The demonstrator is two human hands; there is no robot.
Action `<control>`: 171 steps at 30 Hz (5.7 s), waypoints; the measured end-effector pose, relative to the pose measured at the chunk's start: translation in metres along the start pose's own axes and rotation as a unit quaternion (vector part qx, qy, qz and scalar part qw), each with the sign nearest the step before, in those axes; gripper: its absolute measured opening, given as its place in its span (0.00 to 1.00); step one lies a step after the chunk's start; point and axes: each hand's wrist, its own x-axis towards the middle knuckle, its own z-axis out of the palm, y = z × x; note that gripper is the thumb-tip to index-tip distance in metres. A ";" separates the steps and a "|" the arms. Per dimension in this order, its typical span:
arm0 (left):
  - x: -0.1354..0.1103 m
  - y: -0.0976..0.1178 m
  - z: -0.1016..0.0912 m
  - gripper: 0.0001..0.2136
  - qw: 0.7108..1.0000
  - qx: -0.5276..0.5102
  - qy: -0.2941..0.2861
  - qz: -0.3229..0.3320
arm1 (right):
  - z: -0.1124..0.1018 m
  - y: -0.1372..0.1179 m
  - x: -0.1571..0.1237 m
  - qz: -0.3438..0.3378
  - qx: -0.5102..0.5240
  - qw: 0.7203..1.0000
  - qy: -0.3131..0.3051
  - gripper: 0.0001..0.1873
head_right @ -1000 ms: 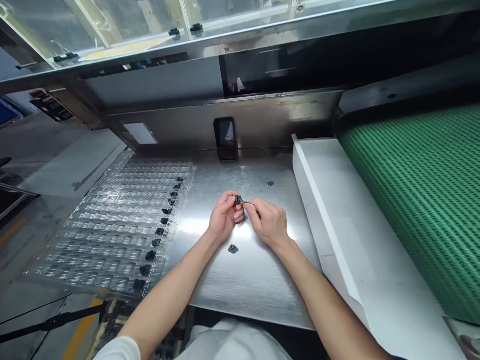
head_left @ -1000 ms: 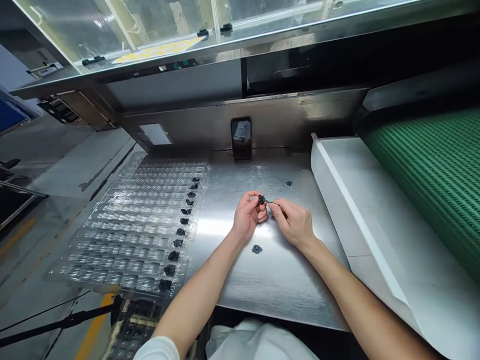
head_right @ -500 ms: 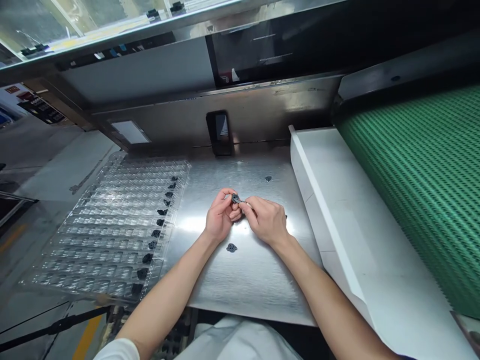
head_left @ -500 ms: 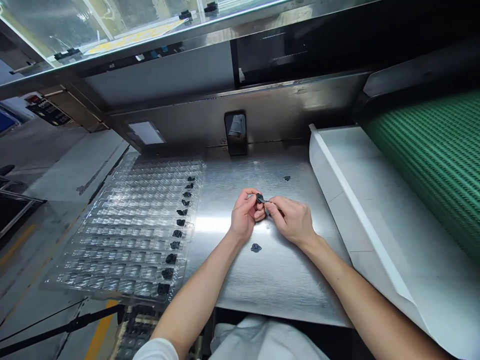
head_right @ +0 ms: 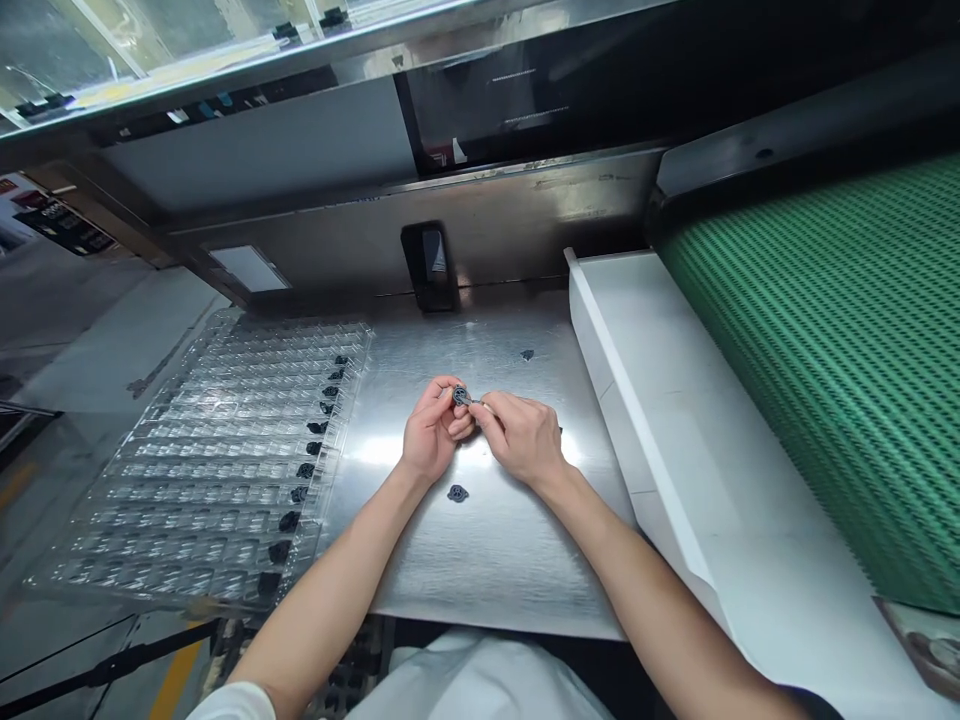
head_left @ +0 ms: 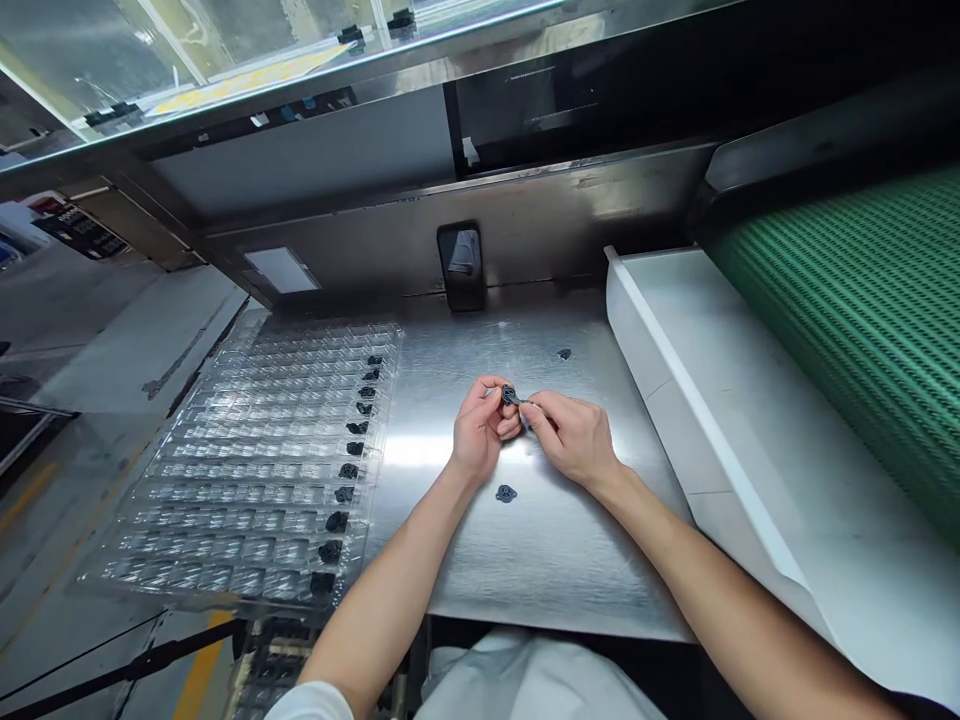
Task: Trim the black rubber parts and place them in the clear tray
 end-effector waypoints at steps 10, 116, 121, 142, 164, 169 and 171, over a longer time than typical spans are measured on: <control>0.005 0.004 -0.004 0.12 0.999 -0.024 0.023 -0.003 | -0.008 -0.005 0.004 0.027 0.047 0.999 0.000 0.21; -0.001 -0.006 0.004 0.27 0.995 0.078 0.061 0.022 | -0.004 -0.006 -0.002 -0.016 -0.111 0.994 0.013 0.30; 0.000 -0.007 0.004 0.27 0.995 0.071 0.061 0.030 | -0.004 -0.006 -0.002 -0.020 -0.110 0.993 0.023 0.30; 0.003 -0.002 0.007 0.27 0.997 0.053 0.019 -0.045 | -0.015 -0.003 0.010 -0.065 -0.032 0.992 0.107 0.18; 0.030 0.163 -0.057 0.06 0.700 0.682 0.181 0.110 | 0.004 0.014 0.007 -0.057 -0.023 0.993 0.105 0.19; 0.058 0.203 -0.094 0.05 0.635 0.745 0.199 0.047 | 0.007 0.010 0.005 -0.072 -0.014 0.993 0.089 0.20; 0.063 0.204 -0.104 0.04 0.622 0.758 0.195 0.033 | 0.006 0.009 0.005 -0.061 -0.014 0.995 0.080 0.19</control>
